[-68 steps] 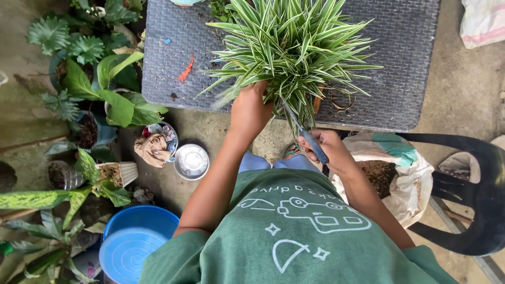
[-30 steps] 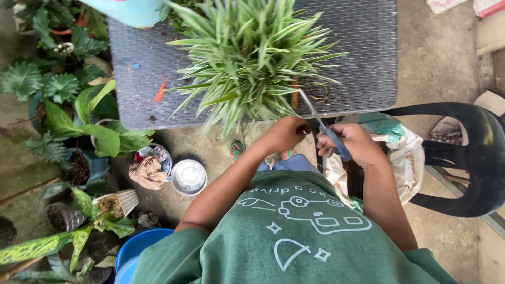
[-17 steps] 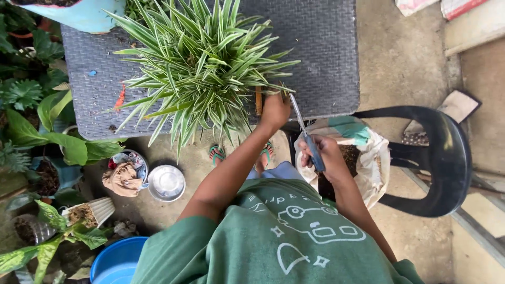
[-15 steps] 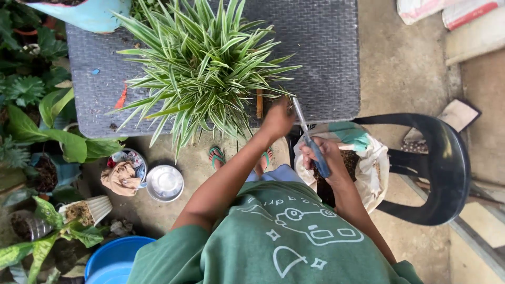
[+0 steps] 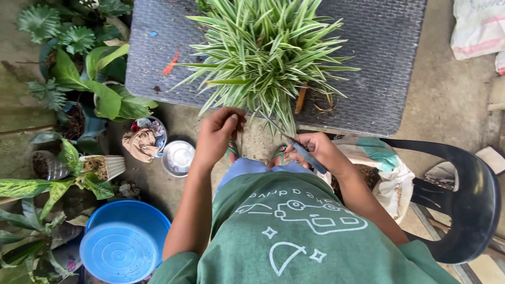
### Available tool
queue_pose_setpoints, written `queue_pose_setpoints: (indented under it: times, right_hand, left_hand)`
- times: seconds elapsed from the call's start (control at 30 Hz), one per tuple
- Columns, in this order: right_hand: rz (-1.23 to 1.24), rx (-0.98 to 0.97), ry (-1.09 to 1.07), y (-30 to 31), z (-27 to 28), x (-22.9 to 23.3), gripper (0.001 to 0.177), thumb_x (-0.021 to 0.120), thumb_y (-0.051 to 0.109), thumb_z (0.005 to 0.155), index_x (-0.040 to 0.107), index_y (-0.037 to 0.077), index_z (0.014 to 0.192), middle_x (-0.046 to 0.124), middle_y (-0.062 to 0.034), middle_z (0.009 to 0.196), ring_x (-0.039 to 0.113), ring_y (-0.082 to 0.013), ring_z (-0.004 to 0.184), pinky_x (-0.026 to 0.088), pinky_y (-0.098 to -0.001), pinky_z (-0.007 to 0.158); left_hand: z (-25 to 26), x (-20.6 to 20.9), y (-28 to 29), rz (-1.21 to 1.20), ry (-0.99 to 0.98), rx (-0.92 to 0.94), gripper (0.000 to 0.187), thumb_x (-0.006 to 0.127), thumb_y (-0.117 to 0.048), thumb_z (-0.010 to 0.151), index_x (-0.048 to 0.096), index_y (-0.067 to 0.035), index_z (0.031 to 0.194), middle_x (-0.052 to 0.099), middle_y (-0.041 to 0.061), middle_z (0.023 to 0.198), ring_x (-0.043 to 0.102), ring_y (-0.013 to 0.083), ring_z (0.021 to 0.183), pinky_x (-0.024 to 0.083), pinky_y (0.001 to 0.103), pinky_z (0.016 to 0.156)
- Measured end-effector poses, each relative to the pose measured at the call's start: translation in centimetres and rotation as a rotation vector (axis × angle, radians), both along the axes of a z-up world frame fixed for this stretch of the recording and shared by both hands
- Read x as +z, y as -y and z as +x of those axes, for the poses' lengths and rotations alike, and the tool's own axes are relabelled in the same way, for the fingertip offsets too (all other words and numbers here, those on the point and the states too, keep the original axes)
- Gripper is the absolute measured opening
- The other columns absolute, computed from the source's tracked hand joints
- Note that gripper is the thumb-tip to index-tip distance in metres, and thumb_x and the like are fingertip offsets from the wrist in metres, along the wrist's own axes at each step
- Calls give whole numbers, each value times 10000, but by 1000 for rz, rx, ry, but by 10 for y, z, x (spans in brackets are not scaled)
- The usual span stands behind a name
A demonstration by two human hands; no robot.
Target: Pruning the leaves and stems of a spider plant using scissors.
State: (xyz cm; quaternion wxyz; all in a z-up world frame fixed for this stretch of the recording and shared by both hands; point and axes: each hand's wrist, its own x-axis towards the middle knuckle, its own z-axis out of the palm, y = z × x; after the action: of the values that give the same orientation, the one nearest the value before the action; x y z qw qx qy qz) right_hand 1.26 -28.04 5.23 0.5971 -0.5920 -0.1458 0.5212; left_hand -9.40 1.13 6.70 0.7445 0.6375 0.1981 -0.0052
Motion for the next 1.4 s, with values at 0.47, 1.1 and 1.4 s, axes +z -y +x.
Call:
queue_pose_setpoints:
  times: [0.47, 1.1, 1.4]
  right_hand:
    - [34, -260, -164, -52, -36, -28, 327, 724, 171, 910, 681, -114, 1065, 643, -73, 757, 546, -79, 533, 408, -195, 443]
    - [-19, -293, -218, -45, -53, -26, 332, 733, 152, 881, 690, -115, 1074, 651, -74, 746, 570, -67, 543, 434, -184, 450]
    - [-79, -207, -219, -30, -37, -47, 290, 686, 89, 887, 640, -133, 1068, 629, -72, 751, 552, -75, 572, 430, -197, 447]
  left_hand:
    - [54, -42, -33, 692, 94, -119, 286, 783, -99, 780, 719, 8, 1037, 741, 214, 959, 728, 376, 862, 568, 429, 772]
    - [48, -59, -47, 591, -162, -204, 402, 611, -370, 989, 733, 9, 1045, 697, 279, 916, 662, 454, 882, 517, 491, 763]
    - [36, -92, -31, 508, -224, -263, 365, 648, -359, 974, 762, -22, 1055, 707, 193, 760, 664, 321, 656, 518, 415, 679]
